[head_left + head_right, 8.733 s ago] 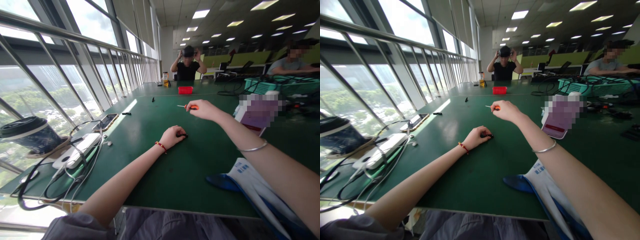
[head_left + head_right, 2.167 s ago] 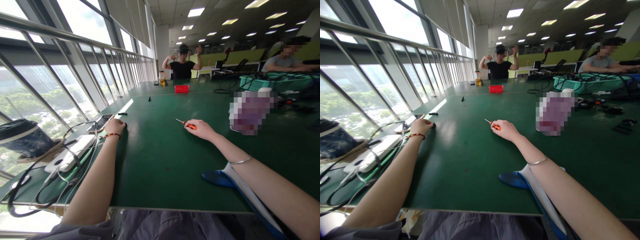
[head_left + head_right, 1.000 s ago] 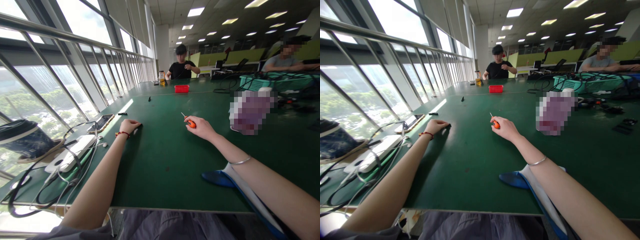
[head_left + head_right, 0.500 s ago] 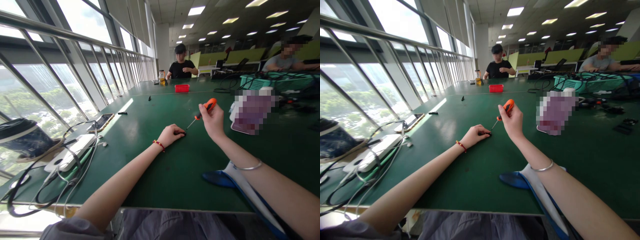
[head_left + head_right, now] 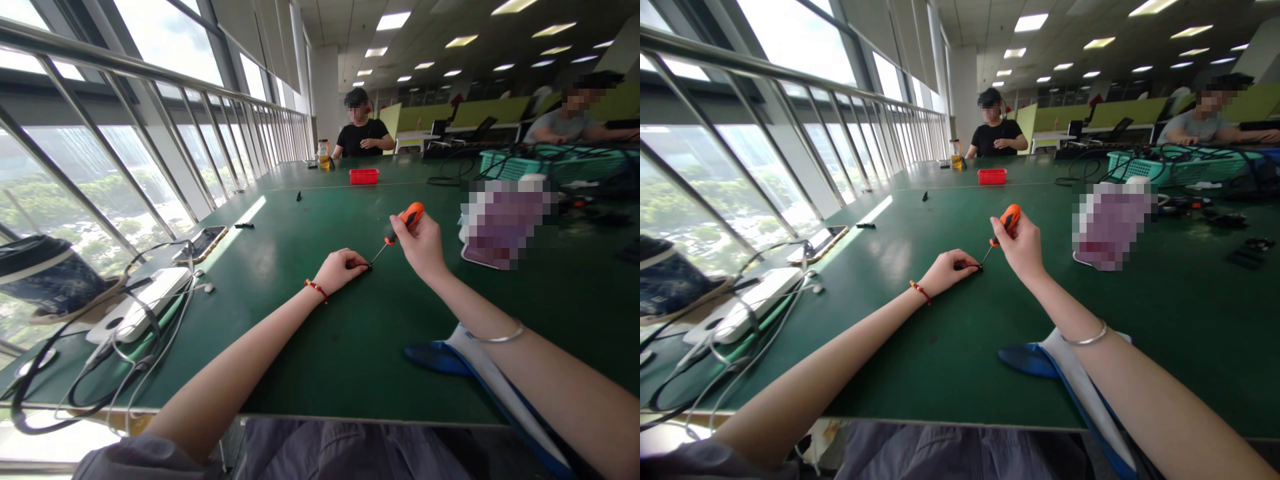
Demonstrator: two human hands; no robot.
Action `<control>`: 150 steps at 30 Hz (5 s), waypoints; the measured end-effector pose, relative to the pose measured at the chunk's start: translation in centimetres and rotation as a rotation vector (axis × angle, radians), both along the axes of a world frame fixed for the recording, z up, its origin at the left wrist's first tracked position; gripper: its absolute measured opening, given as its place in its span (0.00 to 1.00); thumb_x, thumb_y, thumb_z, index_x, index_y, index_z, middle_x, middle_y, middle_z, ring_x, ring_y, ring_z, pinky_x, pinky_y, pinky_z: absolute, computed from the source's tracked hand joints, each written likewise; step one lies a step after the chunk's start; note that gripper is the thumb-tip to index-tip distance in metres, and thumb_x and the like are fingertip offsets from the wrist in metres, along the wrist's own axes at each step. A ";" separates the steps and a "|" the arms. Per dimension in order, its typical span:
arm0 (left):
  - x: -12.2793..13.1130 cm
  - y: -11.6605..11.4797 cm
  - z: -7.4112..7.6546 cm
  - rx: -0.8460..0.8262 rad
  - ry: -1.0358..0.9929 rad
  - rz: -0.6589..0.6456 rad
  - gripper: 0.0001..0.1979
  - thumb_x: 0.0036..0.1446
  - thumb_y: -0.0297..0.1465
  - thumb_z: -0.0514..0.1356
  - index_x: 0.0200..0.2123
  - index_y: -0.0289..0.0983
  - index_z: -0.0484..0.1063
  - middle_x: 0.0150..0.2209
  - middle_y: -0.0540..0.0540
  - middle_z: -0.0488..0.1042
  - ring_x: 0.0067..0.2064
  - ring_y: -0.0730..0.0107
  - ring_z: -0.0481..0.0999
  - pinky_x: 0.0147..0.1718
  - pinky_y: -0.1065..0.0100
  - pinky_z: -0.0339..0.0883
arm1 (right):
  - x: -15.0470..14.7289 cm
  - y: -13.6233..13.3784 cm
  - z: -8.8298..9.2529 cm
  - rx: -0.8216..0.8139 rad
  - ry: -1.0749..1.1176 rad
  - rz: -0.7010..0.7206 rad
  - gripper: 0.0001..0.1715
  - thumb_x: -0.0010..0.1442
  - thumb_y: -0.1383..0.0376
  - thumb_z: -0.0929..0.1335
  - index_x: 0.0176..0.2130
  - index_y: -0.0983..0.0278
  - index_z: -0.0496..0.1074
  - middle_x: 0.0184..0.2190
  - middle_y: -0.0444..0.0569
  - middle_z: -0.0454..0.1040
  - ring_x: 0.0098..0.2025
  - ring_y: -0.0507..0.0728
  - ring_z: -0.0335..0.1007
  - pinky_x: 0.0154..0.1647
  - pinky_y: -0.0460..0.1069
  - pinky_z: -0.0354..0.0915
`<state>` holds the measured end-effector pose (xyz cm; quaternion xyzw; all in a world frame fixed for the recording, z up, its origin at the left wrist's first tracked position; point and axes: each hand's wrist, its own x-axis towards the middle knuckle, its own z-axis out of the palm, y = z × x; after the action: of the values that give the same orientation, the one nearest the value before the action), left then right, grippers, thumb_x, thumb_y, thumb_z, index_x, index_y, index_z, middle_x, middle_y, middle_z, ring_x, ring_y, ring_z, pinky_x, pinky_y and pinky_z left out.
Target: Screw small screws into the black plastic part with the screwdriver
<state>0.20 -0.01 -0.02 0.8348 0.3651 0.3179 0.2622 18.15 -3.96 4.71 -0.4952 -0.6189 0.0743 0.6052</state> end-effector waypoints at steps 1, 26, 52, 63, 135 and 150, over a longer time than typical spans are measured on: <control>0.0 0.1 0.0 -0.009 -0.008 -0.007 0.08 0.52 0.31 0.61 0.34 0.34 0.77 0.34 0.45 0.75 0.33 0.72 0.73 0.35 0.71 0.69 | 0.0 0.0 0.0 -0.011 -0.005 0.011 0.19 0.55 0.48 0.65 0.28 0.59 0.61 0.22 0.45 0.65 0.26 0.54 0.65 0.28 0.50 0.65; 0.1 0.5 0.4 -0.168 -0.068 -0.084 0.06 0.51 0.28 0.62 0.32 0.32 0.76 0.30 0.46 0.77 0.29 0.75 0.71 0.31 0.73 0.67 | -0.2 0.5 0.5 0.014 -0.003 -0.042 0.13 0.55 0.56 0.65 0.25 0.59 0.60 0.21 0.44 0.64 0.25 0.54 0.63 0.29 0.51 0.63; -0.1 1.6 1.0 -0.087 0.093 -0.116 0.08 0.49 0.32 0.62 0.31 0.33 0.76 0.29 0.48 0.76 0.28 0.76 0.70 0.28 0.74 0.64 | -0.9 4.0 7.1 0.004 -0.525 -0.092 0.16 0.50 0.57 0.66 0.20 0.61 0.58 0.16 0.43 0.61 0.21 0.51 0.55 0.23 0.47 0.49; -0.1 2.1 0.7 -0.003 0.134 -0.069 0.10 0.48 0.34 0.61 0.33 0.35 0.77 0.30 0.49 0.74 0.28 0.76 0.67 0.27 0.75 0.61 | -0.8 5.5 4.7 0.030 -0.184 -0.052 0.12 0.48 0.64 0.63 0.18 0.60 0.57 0.17 0.43 0.61 0.22 0.52 0.57 0.27 0.48 0.56; -0.1 2.0 0.5 0.037 0.132 -0.058 0.09 0.50 0.33 0.61 0.33 0.36 0.77 0.31 0.49 0.72 0.29 0.77 0.67 0.28 0.75 0.62 | -0.2 1.9 9.5 -0.283 -0.737 -0.062 0.14 0.51 0.55 0.67 0.21 0.60 0.71 0.15 0.45 0.65 0.23 0.54 0.60 0.26 0.50 0.51; -0.2 2.2 0.4 0.027 0.111 -0.065 0.10 0.48 0.33 0.62 0.34 0.35 0.78 0.31 0.49 0.73 0.28 0.77 0.67 0.26 0.75 0.62 | -1.1 2.3 8.9 -0.307 -0.747 -0.174 0.14 0.51 0.52 0.65 0.28 0.60 0.67 0.21 0.47 0.66 0.26 0.56 0.62 0.29 0.51 0.53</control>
<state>0.05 2.21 0.33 0.8661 0.3474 0.2673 0.2402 17.02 -1.65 13.59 -0.6229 -0.7337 -0.0707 0.2620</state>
